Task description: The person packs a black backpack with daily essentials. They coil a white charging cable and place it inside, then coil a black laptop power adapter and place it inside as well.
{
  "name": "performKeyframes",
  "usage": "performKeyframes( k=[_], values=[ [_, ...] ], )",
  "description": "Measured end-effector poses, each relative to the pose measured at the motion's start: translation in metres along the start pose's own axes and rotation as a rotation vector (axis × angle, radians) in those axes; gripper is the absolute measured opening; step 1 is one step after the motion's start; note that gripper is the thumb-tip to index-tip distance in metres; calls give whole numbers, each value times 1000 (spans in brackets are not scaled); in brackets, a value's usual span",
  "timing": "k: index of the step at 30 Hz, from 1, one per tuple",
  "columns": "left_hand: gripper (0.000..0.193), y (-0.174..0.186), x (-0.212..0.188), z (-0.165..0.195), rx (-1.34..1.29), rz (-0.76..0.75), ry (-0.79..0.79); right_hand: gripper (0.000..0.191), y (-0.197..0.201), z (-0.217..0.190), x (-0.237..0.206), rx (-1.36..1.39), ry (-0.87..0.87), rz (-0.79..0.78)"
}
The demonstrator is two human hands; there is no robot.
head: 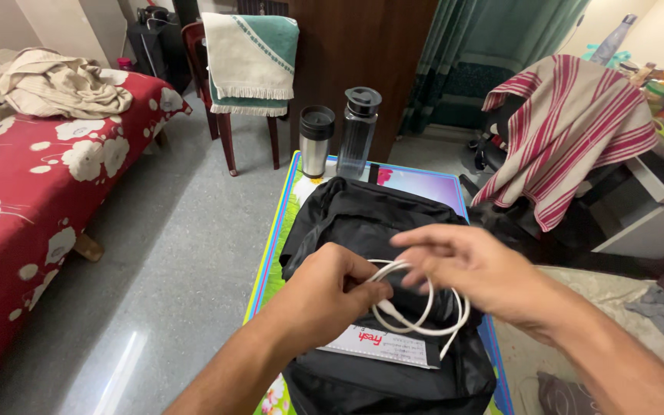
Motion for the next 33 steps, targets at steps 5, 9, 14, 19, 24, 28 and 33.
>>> performKeyframes(
  k=[5,9,14,19,24,28,33],
  values=[
    [39,-1,3,7,92,-21,-21,27,-27,-5,6,-199,8,-144],
    [26,2,4,8,74,38,-13,21,-33,-6,3,-172,-58,-101],
    [19,6,4,-2,-133,181,39,22,-38,-4,4,32,-49,-86],
    [19,5,1,-14,-484,304,-46,20,-33,4,8,285,-12,10],
    [14,5,-1,-25,-644,285,-114,18,-34,9,5,377,-48,21],
    [16,0,4,-22,-603,312,-146,17,-38,5,2,293,-57,65],
    [18,-11,1,-14,-641,224,-83,18,-33,9,0,487,-107,202]
  ],
)
Point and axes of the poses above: each hand's wrist, its own x-axis towards the middle knuckle, its own y-axis out of the back of the hand, z = x × y, the point moved 6 cm from there along x, towards the middle knuckle, and after that the axes turned 15 degrees about -x, right-handed, at the moved point
